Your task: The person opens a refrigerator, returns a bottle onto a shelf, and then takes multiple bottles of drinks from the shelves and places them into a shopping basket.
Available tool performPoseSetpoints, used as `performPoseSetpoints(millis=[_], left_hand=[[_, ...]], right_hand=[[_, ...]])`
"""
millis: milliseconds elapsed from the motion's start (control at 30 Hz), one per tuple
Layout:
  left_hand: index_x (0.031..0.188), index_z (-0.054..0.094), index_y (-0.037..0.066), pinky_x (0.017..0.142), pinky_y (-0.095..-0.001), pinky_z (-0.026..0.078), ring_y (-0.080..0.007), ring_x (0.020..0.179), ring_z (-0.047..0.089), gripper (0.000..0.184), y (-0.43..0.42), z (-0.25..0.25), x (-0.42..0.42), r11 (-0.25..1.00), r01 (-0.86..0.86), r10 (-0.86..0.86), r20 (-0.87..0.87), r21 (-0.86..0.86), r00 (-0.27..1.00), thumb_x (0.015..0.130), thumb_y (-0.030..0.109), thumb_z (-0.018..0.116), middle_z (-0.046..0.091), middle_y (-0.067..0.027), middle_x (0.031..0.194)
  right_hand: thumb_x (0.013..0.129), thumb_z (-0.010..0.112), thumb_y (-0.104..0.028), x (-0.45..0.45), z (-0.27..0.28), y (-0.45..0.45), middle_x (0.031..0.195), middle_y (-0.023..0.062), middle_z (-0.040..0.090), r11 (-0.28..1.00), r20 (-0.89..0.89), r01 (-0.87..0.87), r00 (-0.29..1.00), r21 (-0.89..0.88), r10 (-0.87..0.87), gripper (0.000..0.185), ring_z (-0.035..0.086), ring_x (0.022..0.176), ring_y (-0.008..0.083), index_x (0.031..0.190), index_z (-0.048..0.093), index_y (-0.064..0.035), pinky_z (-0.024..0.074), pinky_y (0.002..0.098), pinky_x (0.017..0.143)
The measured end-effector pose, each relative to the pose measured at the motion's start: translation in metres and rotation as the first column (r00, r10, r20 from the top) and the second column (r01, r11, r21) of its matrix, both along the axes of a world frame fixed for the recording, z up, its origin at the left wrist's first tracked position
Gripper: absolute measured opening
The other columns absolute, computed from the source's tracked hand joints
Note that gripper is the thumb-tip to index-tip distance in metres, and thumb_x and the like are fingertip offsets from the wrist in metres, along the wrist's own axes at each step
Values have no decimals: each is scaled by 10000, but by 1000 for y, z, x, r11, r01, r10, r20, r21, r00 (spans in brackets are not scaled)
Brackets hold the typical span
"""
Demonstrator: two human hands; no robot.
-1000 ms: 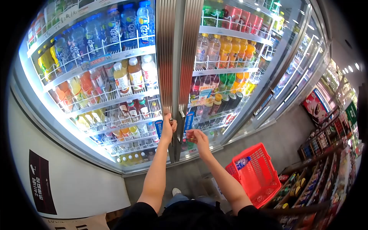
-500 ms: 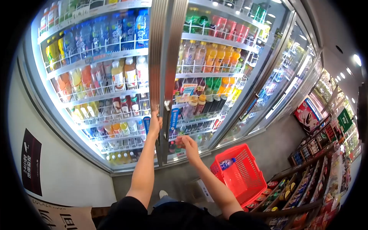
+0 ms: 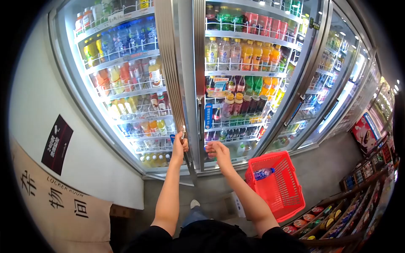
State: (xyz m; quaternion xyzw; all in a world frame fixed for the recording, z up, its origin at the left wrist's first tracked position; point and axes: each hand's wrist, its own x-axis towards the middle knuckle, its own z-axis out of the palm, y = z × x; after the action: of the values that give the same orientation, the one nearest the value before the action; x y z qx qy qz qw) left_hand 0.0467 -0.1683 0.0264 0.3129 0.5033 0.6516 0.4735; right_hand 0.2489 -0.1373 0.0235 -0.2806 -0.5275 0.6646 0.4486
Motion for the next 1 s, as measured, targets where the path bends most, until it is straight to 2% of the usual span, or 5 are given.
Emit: performPoseSetpoints(millis=[333,433,567,800,1000], left_hand=[[669,412,124,572,-263,316,-113,534,353,533,-167,1,29,955,-288,285,44,74,957,1004,531,335,356,17,557],[835,515,65,655,-277,404,-133,603,465,370,-209,7,36,780,-625,625,-7,-25,781,1006,390,473,440,10,638],[1000,486,20,633,-251,423,-110,661,504,132,-250,44,47,344,-828,934,-255,444,251,976,138,540,496,-23,727],[1068,499,22,605,-226,413,-99,657,511,143,-244,106,88,754,-433,625,-337,493,704,981,133,483,569,-54,776],[1099,555,54,640,-225,415,-83,734,535,155,-207,108,29,842,-423,519,-293,335,803,977,148,531,577,-15,800]], right_hand=[[1029,466,-277,-16,-2,-63,1016,69,681,966,17,-254,967,42,254,341,629,935,124,1147,641,-9,494,258,823],[1026,475,-270,-38,-2,-83,1093,82,684,915,-2,-395,918,78,397,370,623,998,131,1209,632,10,486,267,863],[1007,513,-234,-67,-9,-118,1167,91,678,713,147,-694,719,99,680,340,620,1068,145,1205,652,5,489,290,944],[956,566,-231,-96,-12,-163,850,59,660,636,245,-742,671,214,700,283,588,890,128,920,668,31,469,307,847],[989,506,-183,-125,-24,-193,1231,133,617,316,240,-933,351,171,905,327,526,1184,194,1224,593,27,398,352,1023]])
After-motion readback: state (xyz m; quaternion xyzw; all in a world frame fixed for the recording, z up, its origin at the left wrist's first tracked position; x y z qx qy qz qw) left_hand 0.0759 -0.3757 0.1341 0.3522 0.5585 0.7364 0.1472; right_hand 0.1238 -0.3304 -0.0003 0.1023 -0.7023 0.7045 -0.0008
